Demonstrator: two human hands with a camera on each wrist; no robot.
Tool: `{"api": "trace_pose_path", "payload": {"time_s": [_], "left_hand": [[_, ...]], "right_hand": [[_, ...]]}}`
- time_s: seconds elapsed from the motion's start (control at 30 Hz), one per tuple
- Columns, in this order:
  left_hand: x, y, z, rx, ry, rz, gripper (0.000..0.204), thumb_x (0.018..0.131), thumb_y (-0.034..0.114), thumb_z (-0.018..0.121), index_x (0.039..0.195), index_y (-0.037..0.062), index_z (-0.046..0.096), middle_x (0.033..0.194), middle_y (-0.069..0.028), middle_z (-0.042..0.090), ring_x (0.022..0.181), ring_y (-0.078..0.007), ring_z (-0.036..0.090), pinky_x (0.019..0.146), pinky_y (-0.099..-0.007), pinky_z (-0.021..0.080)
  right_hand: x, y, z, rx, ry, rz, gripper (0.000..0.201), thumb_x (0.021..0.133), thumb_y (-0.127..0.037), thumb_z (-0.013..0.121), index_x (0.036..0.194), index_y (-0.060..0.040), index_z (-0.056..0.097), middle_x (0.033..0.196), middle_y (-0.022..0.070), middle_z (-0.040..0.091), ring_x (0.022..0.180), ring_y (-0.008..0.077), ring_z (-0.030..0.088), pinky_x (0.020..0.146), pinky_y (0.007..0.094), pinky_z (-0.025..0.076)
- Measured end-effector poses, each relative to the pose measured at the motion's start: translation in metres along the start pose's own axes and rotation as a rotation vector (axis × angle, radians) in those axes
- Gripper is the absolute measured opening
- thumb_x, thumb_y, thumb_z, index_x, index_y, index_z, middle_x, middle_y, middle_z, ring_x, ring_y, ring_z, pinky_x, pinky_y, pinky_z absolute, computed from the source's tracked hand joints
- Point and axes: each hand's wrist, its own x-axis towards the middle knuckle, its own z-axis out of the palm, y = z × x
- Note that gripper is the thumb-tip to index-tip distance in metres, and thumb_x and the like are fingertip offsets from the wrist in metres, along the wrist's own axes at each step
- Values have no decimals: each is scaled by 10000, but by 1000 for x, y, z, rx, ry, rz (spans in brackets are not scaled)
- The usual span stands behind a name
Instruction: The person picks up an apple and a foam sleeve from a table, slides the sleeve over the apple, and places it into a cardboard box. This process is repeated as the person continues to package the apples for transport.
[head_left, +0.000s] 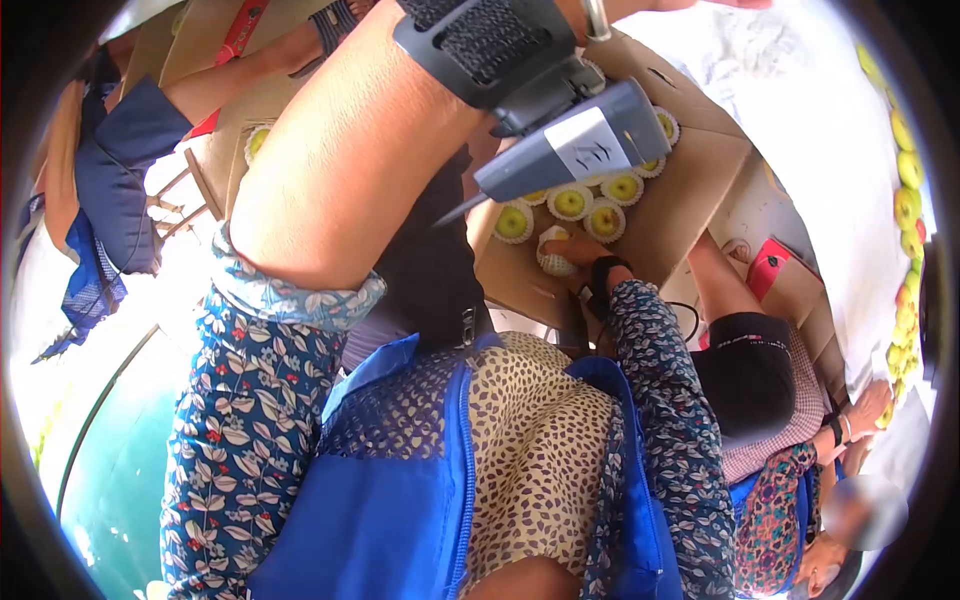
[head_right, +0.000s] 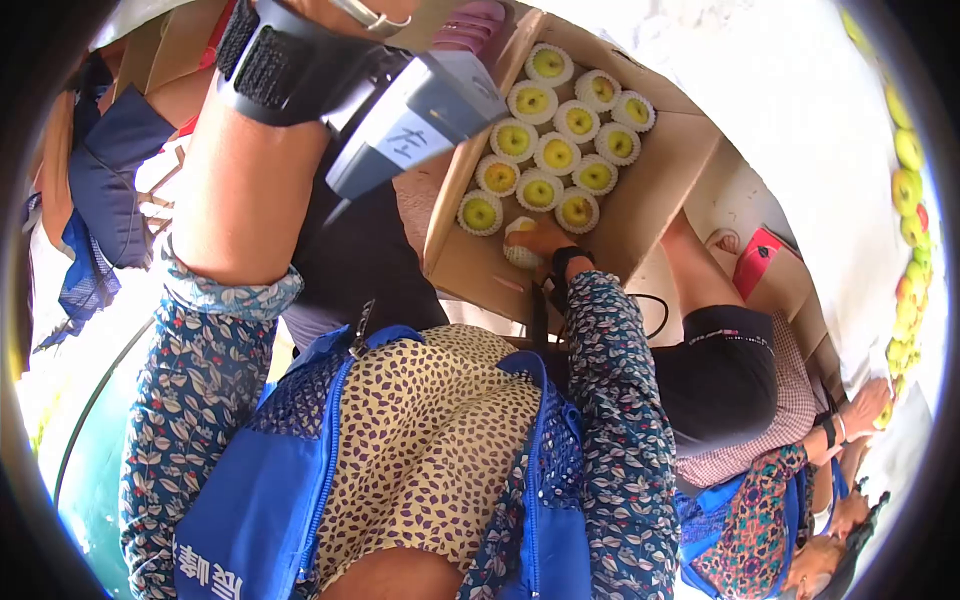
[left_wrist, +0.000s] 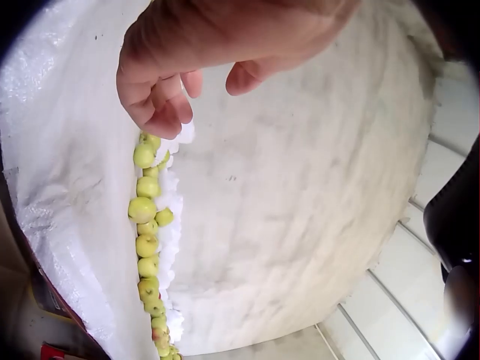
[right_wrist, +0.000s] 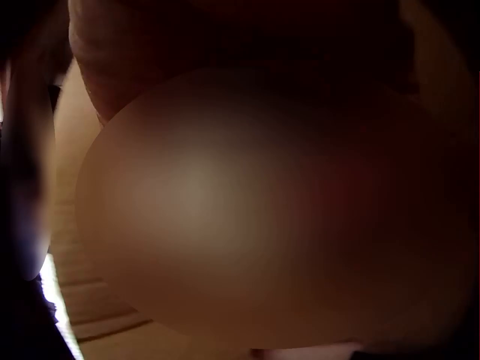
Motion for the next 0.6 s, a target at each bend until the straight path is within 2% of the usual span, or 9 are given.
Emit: {"api": "trace_pose_path", "payload": {"time_s": [0.07, 0.13, 0.2, 0.23, 0.3, 0.4, 0.43, 0.5, 0.6], "left_hand": [[-4, -7, 0, -10, -31, 63, 410, 850, 249, 561, 1110, -24, 399, 1013, -149, 470, 927, -238, 487, 843, -345, 446], [-3, -7, 4, -30, -27, 45, 408, 849, 248, 561, 1107, -24, 401, 1014, -148, 470, 927, -237, 487, 843, -345, 446], [-1, -7, 3, -28, -21, 19, 406, 847, 247, 562, 1105, -24, 403, 1014, -148, 471, 928, -237, 488, 843, -345, 446], [0, -7, 2, -30, -16, 13, 405, 846, 246, 562, 1103, -24, 404, 1015, -148, 471, 928, -237, 488, 843, -345, 446], [1, -6, 2, -24, -7, -9, 403, 844, 245, 563, 1101, -24, 406, 1015, -147, 471, 928, -236, 488, 843, -345, 446], [5, -5, 5, -15, -1, -39, 401, 842, 244, 564, 1097, -24, 409, 1016, -147, 472, 928, -236, 488, 843, -344, 446], [6, -6, 4, -17, -2, -40, 400, 841, 243, 564, 1095, -24, 410, 1017, -147, 472, 928, -236, 488, 843, -344, 446], [6, -5, 4, -14, 5, -51, 398, 839, 242, 564, 1093, -24, 412, 1017, -146, 472, 929, -235, 489, 844, -344, 447], [8, -4, 6, -9, 0, -59, 395, 837, 241, 565, 1089, -24, 415, 1018, -146, 473, 929, -235, 489, 844, -343, 447]], "right_hand": [[9, 6, 6, -66, 88, -45, 655, 663, -261, 734, 1222, -38, 477, 1167, 99, 538, 980, 227, 541, 817, 362, 448], [16, 19, 12, -73, 282, -171, 603, 687, -281, 722, 1192, -33, 507, 1168, 117, 544, 998, 238, 542, 850, 366, 437], [62, 48, 16, -125, 460, -283, 698, 654, -311, 741, 1217, -14, 456, 1184, 158, 531, 1044, 274, 528, 890, 370, 428], [97, 72, 17, -170, 537, -320, 821, 609, -331, 767, 1258, 3, 390, 1200, 191, 515, 1080, 305, 514, 914, 372, 424], [111, 80, 27, -190, 622, -274, 973, 557, -354, 800, 1307, 15, 300, 1229, 233, 482, 1136, 338, 482, 951, 374, 407], [56, 20, 38, -121, 675, -59, 1039, 539, -357, 821, 1322, 11, 246, 1270, 251, 427, 1186, 340, 431, 984, 376, 375], [51, 14, 37, -116, 696, -47, 1040, 538, -355, 824, 1320, 16, 247, 1272, 247, 425, 1187, 336, 430, 985, 375, 374], [28, -8, 44, -82, 690, -89, 1043, 536, -352, 830, 1316, 24, 248, 1277, 239, 421, 1188, 327, 428, 986, 373, 373], [33, -5, 48, -17, 633, -211, 1048, 532, -346, 839, 1310, 37, 250, 1284, 228, 414, 1189, 315, 426, 988, 370, 371]]}}
